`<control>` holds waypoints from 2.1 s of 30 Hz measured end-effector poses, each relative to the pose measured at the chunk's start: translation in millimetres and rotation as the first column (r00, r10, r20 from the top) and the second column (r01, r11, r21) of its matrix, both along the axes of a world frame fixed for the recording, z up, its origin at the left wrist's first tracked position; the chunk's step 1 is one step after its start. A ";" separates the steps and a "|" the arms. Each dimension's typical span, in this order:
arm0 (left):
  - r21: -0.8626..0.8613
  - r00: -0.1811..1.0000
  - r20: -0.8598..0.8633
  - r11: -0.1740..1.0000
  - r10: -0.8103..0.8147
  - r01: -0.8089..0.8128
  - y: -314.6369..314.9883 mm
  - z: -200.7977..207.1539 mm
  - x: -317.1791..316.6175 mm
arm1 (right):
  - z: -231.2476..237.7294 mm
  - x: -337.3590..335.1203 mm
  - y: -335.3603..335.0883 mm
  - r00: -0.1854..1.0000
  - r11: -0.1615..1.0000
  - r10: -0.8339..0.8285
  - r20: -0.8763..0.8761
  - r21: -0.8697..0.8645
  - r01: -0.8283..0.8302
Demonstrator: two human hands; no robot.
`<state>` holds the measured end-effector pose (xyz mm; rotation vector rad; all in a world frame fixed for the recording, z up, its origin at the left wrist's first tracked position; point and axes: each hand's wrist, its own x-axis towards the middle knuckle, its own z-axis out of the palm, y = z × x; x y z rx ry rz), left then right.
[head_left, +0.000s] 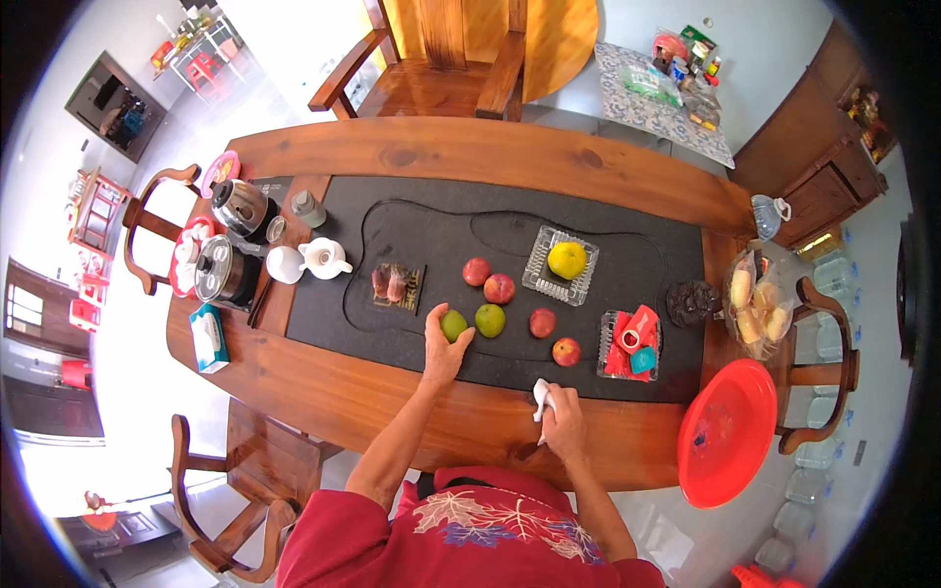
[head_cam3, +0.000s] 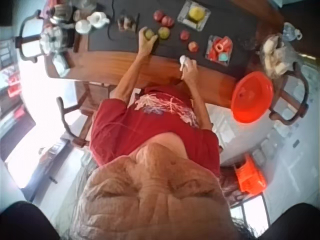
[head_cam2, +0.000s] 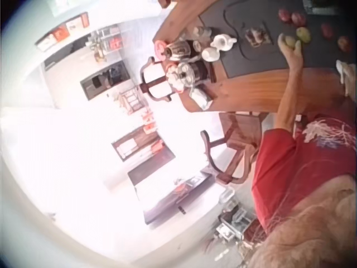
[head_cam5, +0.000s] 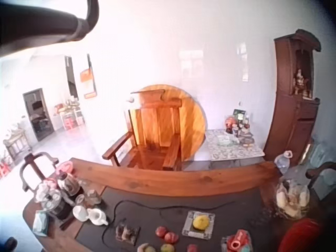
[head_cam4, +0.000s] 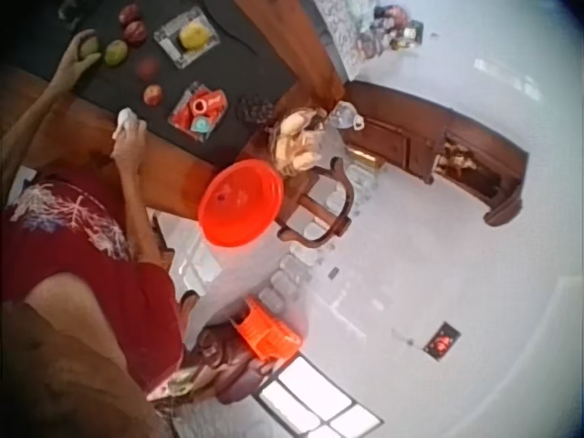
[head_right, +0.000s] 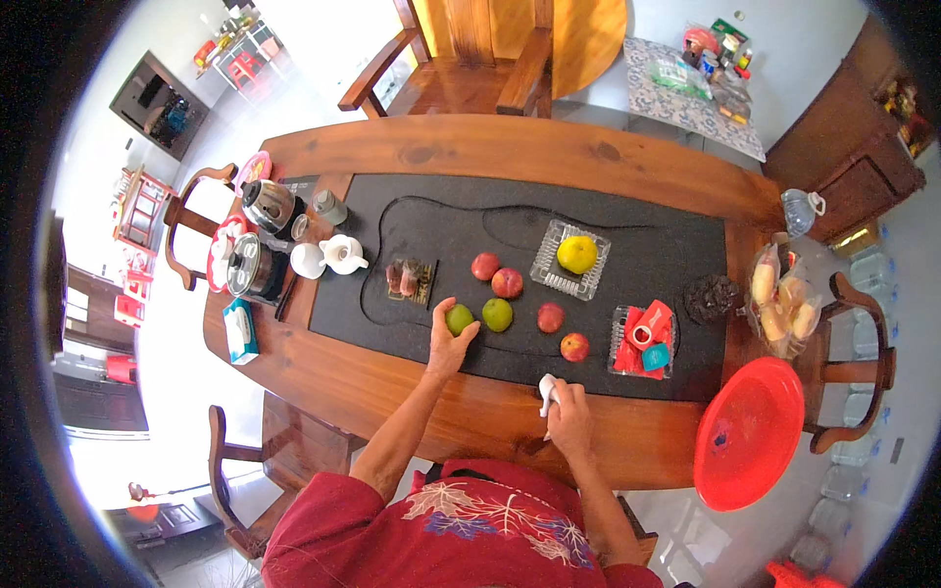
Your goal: The person wipes several fruits one by one with a white cloth on a wooden table. They handle green and red fruits, rotating each while wiping, then place them into a small glass dish. The person also wipes a small rectangular object and places it on the table.
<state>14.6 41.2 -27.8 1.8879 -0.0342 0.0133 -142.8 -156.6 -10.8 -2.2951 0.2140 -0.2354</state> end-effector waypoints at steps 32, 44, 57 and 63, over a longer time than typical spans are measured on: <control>-0.978 0.706 -0.192 0.071 -0.681 -0.197 56.2 105.3 -76.5 | 114.6 44.9 173.9 0.817 1.000 0.000 0.577 0.005 -0.003; -0.972 0.838 -0.235 0.118 -0.492 -0.203 71.6 93.3 -103.6 | 138.4 73.9 170.6 0.974 0.589 0.164 0.155 0.777 -0.222; -0.789 0.900 -0.325 0.441 0.291 -0.427 100.7 100.8 -140.6 | 139.2 49.5 218.7 0.722 0.716 0.595 0.353 0.177 -0.676; -0.882 0.826 -0.393 0.088 0.404 -0.462 125.4 105.6 -180.5 | 133.9 42.1 248.5 0.506 0.395 0.826 0.247 0.385 -0.834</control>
